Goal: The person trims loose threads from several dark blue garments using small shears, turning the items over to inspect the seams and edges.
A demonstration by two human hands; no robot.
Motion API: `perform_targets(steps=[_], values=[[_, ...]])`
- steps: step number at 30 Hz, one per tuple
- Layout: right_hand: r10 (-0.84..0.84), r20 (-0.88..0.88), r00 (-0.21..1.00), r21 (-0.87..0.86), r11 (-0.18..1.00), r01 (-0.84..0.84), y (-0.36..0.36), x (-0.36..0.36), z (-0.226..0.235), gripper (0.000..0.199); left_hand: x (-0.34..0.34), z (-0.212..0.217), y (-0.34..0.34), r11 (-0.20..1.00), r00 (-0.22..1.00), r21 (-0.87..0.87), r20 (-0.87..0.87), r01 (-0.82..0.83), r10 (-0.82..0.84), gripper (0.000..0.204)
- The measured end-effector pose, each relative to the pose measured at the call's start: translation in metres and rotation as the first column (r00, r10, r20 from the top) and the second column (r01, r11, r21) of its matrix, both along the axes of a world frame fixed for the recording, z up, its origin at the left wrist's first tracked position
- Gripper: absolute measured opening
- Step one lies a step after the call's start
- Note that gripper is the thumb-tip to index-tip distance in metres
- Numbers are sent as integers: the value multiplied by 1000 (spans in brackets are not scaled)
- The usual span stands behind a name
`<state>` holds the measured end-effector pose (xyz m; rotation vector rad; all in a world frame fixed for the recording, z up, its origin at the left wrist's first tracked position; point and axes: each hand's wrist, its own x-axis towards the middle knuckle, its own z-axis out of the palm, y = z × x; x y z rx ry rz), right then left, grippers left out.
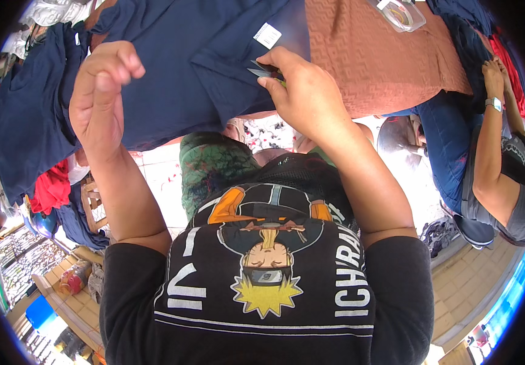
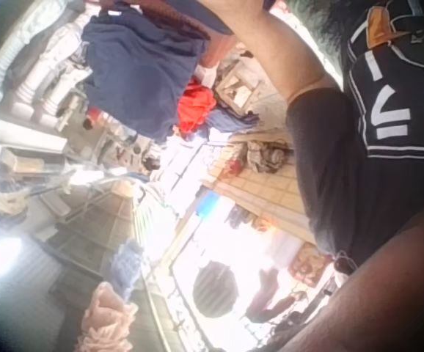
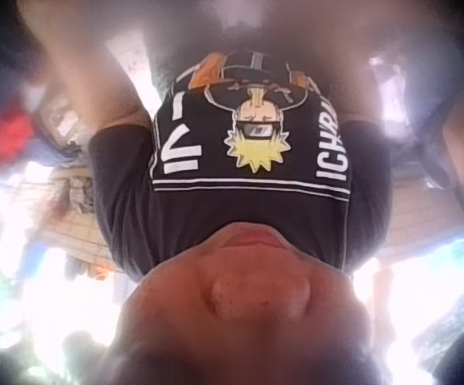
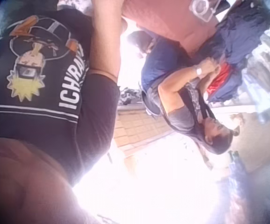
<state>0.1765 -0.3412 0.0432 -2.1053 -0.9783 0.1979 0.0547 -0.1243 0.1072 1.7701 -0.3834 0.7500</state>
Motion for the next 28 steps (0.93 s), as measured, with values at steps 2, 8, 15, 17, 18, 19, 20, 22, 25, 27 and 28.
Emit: perform_targets(steps=[2,8,15,17,18,19,20,22,25,27,28], values=[[11,5,1000,9,1000,-11,-1,1,-4,25,2,-3,-4,996,995,-67,-90,-51,45,13],[24,-79,997,4,1000,-24,5,1,-23,24,22,-56,-13,813,790,483,-335,-324,513,24],[10,-91,996,-21,1000,-12,7,2,-24,24,25,-79,-1,943,704,300,-639,-142,310,20],[1,-106,994,-7,1000,-2,5,3,-26,24,7,-38,22,959,583,-179,-763,221,-277,25],[-1,-125,992,-11,1000,0,4,5,-26,24,-5,-29,33,905,535,-333,-730,266,-426,28],[7,-144,990,-11,1000,-9,5,6,-26,24,-14,-18,36,941,522,-287,-783,179,-338,24],[15,-164,986,-11,1000,-17,5,7,-25,24,-20,-11,38,968,498,-235,-830,94,-250,21],[15,-154,988,-25,1000,-19,6,6,-24,24,-26,-29,33,998,610,47,-790,-39,61,18],[32,-146,989,-9,999,-33,6,7,-25,24,-30,-66,20,821,658,536,-548,-198,517,30],[44,-145,988,-6,999,-46,6,7,-25,25,-31,-68,15,813,536,564,-646,-145,544,30],[46,-144,988,-7,999,-47,5,7,-25,25,-29,-59,14,895,388,440,-814,-72,432,31]])
